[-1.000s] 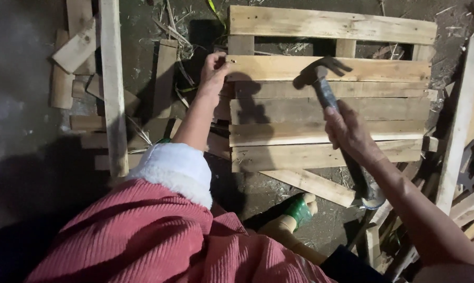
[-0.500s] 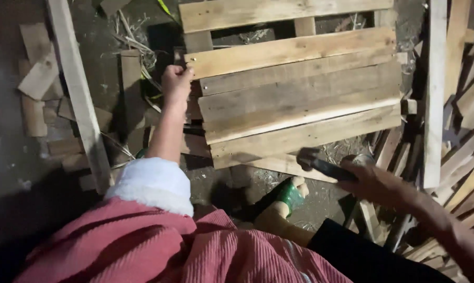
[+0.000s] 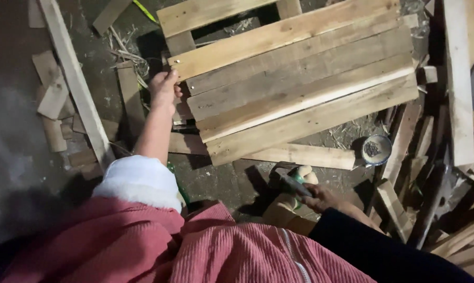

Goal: Hammering nails into wooden slats to assemble or repair a wooden panel on the floor.

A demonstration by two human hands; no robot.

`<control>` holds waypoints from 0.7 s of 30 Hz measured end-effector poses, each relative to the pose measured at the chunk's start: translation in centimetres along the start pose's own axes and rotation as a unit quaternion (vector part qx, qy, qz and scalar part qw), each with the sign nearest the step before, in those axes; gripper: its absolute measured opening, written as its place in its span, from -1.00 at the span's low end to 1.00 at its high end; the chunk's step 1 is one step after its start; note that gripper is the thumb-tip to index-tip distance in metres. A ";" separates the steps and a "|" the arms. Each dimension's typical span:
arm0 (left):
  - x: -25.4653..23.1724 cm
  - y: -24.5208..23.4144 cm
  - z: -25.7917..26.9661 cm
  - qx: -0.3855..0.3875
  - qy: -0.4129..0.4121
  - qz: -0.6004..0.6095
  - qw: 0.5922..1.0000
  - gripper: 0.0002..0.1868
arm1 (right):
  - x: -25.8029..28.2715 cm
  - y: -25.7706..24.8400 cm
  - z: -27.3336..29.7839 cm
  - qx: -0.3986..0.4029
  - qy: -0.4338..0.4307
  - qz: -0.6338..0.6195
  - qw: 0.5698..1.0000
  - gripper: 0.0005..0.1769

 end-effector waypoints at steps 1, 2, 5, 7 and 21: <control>0.2 0.1 -0.1 0.001 0.001 -0.004 1.000 -0.62 | -2.4 0.9 -0.9 0.001 0.000 -0.004 1.000 -0.77; 0.5 0.1 -0.2 -0.005 -0.004 -0.007 1.000 -0.60 | -4.7 1.9 -1.8 0.016 0.016 -0.125 0.992 -0.73; 0.6 0.4 0.2 -0.021 -0.008 -0.057 0.998 -0.48 | -10.7 4.5 -4.4 0.028 0.038 -0.242 0.969 -0.69; 1.1 0.5 0.2 -0.032 -0.002 -0.104 0.994 -0.37 | -10.9 5.1 -5.1 0.025 0.042 -0.240 0.969 -0.69; 1.0 -0.3 5.3 -0.101 0.148 -0.309 0.934 -0.81 | -3.4 2.3 -3.8 -0.048 -0.015 0.347 0.937 -0.32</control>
Point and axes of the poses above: each hand's wrist, its own z-axis away from the middle knuckle, its own y-axis out of the palm, x = y × z, the point moved 3 cm from there along -z, towards the middle knuckle, and after that the axes turned 8 degrees about -x, right-handed, at the moved point
